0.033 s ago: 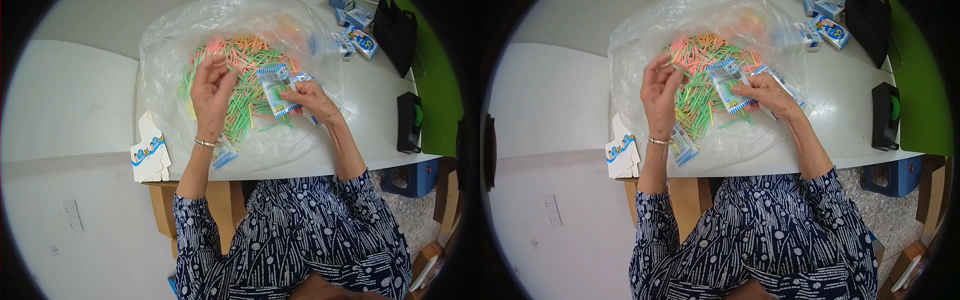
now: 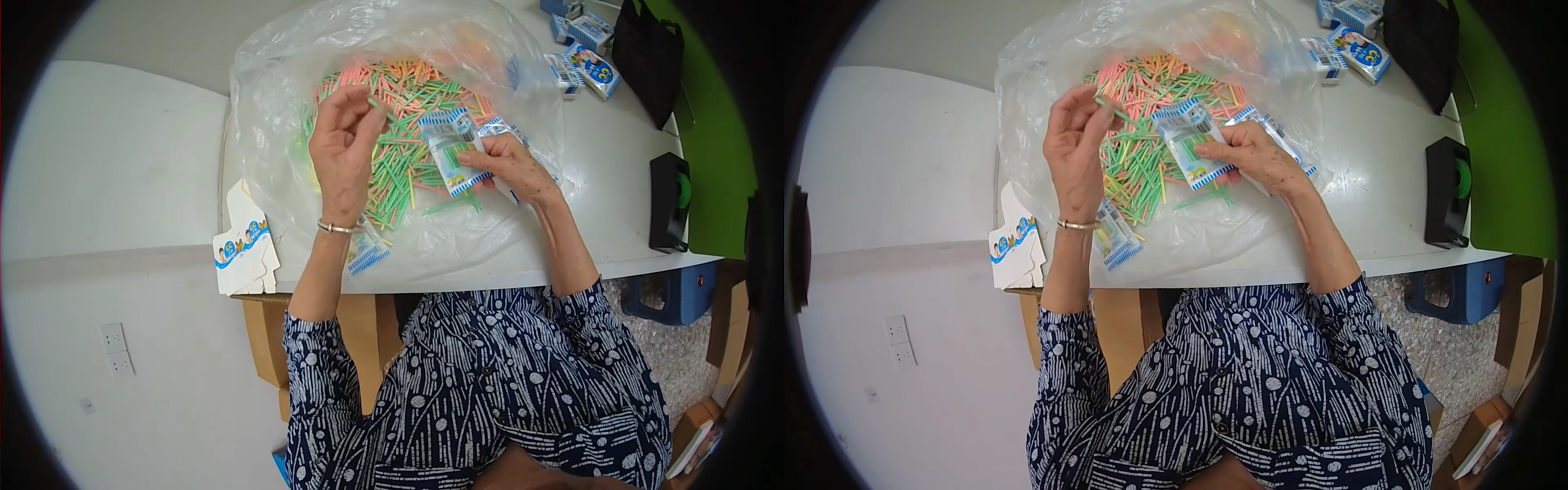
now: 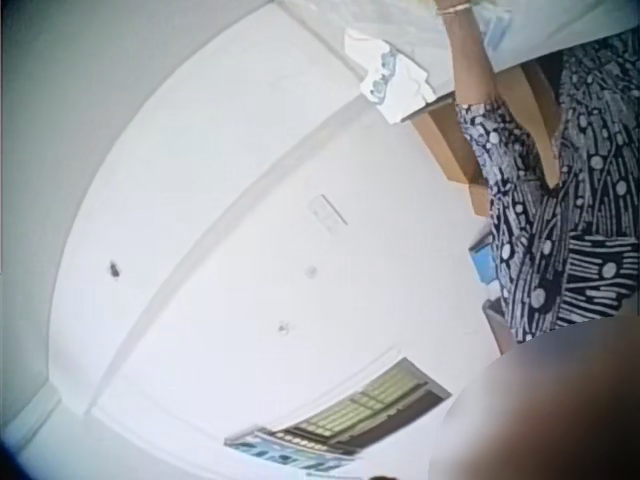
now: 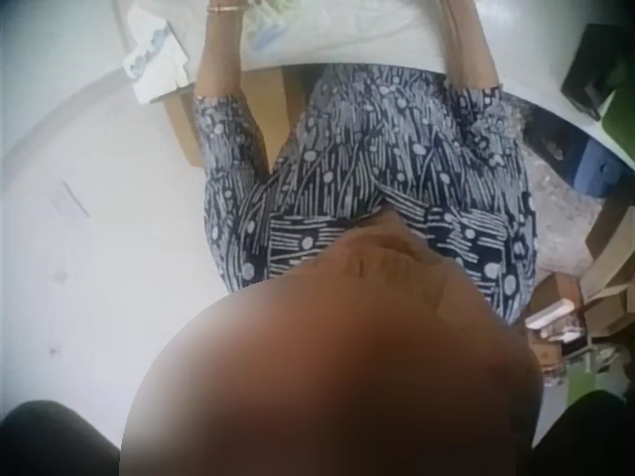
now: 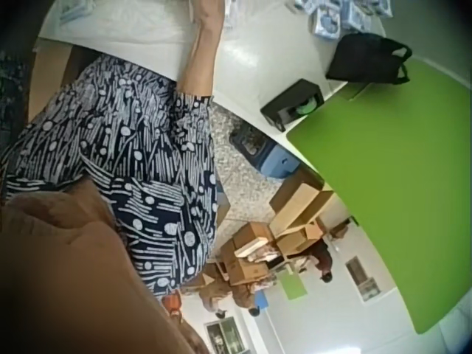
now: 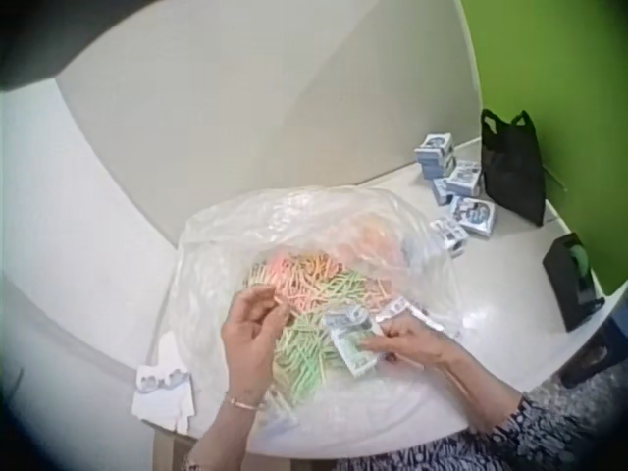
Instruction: Pack colorful plastic straws into small pouches and then place the filled pouches into a cardboard box.
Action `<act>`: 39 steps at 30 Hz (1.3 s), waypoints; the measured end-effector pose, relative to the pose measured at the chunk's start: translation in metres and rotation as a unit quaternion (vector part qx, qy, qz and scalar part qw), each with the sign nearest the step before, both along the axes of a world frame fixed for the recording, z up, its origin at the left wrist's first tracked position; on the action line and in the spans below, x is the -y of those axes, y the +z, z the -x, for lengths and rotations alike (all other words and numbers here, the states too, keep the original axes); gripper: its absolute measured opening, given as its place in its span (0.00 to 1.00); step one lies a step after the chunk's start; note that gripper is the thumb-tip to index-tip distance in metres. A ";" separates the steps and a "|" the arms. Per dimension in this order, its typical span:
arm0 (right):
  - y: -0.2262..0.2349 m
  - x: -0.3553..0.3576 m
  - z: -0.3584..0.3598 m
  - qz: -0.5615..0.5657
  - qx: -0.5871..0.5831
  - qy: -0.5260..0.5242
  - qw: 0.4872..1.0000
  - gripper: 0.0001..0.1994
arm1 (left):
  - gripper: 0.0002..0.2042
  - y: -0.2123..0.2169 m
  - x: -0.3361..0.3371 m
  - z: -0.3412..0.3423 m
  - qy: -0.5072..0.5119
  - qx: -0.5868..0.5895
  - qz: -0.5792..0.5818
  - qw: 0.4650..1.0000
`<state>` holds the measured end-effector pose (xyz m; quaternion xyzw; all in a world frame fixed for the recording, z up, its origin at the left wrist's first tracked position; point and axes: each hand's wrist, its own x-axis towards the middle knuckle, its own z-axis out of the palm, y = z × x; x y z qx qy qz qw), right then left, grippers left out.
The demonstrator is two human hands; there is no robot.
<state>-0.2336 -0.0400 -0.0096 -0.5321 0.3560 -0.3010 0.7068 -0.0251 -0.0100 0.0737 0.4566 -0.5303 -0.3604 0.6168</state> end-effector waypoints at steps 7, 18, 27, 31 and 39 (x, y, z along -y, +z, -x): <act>-0.003 -0.005 -0.011 0.018 -0.005 0.082 0.996 0.13 | 0.08 -0.007 -0.003 -0.002 -0.031 0.028 -0.022 0.999; -0.003 -0.009 -0.014 0.024 -0.005 0.095 0.995 0.15 | 0.09 -0.043 -0.012 -0.005 -0.093 0.307 0.072 0.944; 0.017 -0.006 0.024 0.203 -0.188 -0.079 0.958 0.15 | 0.10 -0.025 -0.055 -0.066 -0.069 0.145 -0.125 0.979; -0.010 -0.009 0.031 0.336 -0.375 -0.198 0.841 0.16 | 0.11 -0.038 -0.079 -0.112 0.027 0.298 -0.178 0.937; -0.036 -0.002 0.037 0.359 -0.400 -0.206 0.818 0.15 | 0.13 -0.042 -0.045 -0.057 0.071 0.531 0.039 0.843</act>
